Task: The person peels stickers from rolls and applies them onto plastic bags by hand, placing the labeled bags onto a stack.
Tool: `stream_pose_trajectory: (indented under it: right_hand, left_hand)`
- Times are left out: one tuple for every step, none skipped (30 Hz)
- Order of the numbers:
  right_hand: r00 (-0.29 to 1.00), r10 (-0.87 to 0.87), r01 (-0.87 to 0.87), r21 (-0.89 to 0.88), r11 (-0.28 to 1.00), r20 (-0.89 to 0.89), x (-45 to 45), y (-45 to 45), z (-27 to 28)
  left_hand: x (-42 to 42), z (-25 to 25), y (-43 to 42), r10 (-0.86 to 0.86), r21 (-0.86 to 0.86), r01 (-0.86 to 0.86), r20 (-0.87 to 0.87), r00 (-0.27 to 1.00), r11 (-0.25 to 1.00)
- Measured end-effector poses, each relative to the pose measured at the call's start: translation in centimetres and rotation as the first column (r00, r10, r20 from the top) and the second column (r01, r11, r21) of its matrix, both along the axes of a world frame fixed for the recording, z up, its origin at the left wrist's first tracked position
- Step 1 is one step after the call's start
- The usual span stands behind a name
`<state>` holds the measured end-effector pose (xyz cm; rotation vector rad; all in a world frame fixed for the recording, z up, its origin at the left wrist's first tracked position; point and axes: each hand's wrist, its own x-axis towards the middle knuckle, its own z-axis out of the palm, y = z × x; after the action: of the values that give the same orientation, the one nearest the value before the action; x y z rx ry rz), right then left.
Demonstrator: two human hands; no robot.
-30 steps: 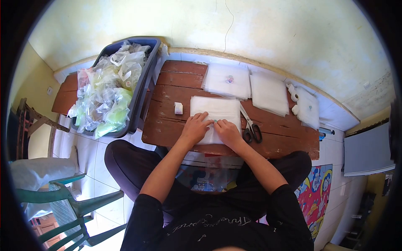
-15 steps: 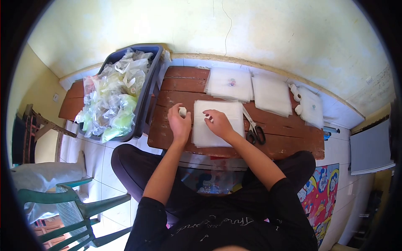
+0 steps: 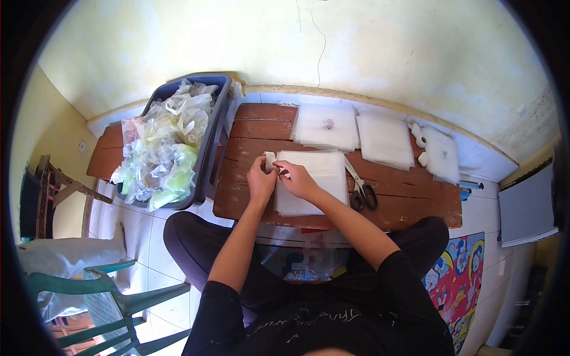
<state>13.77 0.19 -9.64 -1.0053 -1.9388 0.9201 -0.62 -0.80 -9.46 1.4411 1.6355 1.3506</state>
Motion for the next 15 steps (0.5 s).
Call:
stream_pose_trajectory:
  right_hand:
    - [1.000,-0.003,0.003,-0.024,1.000,-0.024,0.6,-0.3,0.9]
    - [0.999,-0.007,0.005,-0.049,0.999,-0.049,1.1,-0.6,1.8]
    - [0.999,-0.013,0.010,-0.049,0.999,-0.047,1.8,-0.6,2.0]
    - [0.998,-0.048,0.046,-0.050,0.998,-0.040,2.5,-0.9,2.2]
    - [0.996,-0.084,0.082,-0.051,0.995,-0.034,3.2,-1.2,2.4]
    - [0.991,-0.127,0.125,-0.054,0.991,-0.032,4.1,-1.3,2.1]
    - [0.991,-0.133,0.131,-0.055,0.990,-0.030,5.1,-1.4,1.6]
    - [0.975,-0.219,0.221,-0.058,0.973,0.044,6.2,-1.6,1.2]
    - [0.946,-0.302,0.310,-0.055,0.949,0.119,7.3,-1.9,0.9]
    - [0.944,-0.308,0.316,-0.057,0.947,0.121,8.6,-2.3,0.9]
    - [0.881,-0.407,0.411,0.038,0.911,0.241,9.8,-2.8,0.9]
    - [0.793,-0.503,0.484,0.145,0.863,0.345,10.9,-3.2,1.0]
    - [0.790,-0.506,0.489,0.143,0.861,0.346,11.8,-3.5,1.1]
    - [0.734,-0.520,0.519,0.134,0.844,0.437,12.7,-3.9,1.2]
    - [0.670,-0.527,0.550,0.127,0.826,0.523,13.2,-4.2,1.2]
  left_hand:
    - [0.5,1.0,-0.2,-0.007,0.001,0.007,0.003,1.000,1.000]
    - [0.9,2.0,-0.5,-0.033,-0.019,0.034,0.027,0.999,0.999]
    - [1.2,2.6,-0.7,-0.057,-0.038,0.059,0.050,0.997,0.998]
    - [1.3,2.4,-0.7,-0.062,-0.039,0.064,0.051,0.997,0.997]
    - [1.2,2.0,-0.8,-0.057,-0.037,0.054,-0.103,0.993,0.998]
    - [1.1,1.6,-0.7,-0.050,-0.029,0.044,-0.255,0.966,0.999]
    - [0.8,1.1,-0.7,-0.056,-0.030,0.050,-0.254,0.966,0.998]
    - [0.5,0.6,-0.9,-0.069,-0.046,0.055,-0.409,0.910,0.997]
    - [0.2,0.2,-1.0,-0.082,-0.061,0.058,-0.553,0.829,0.996]
    - [0.1,0.0,-1.1,-0.089,-0.063,0.065,-0.552,0.829,0.996]
    - [0.0,-0.2,-1.2,-0.090,-0.095,0.044,-0.562,0.822,0.995]
    - [0.3,0.3,-1.5,-0.089,-0.124,0.022,-0.573,0.815,0.992]
    - [0.5,0.7,-1.7,-0.095,-0.126,0.027,-0.573,0.814,0.992]
    - [0.8,1.2,-2.1,-0.059,-0.078,0.015,-0.601,0.797,0.997]
    - [1.1,1.8,-2.4,-0.023,-0.030,0.006,-0.628,0.778,1.000]
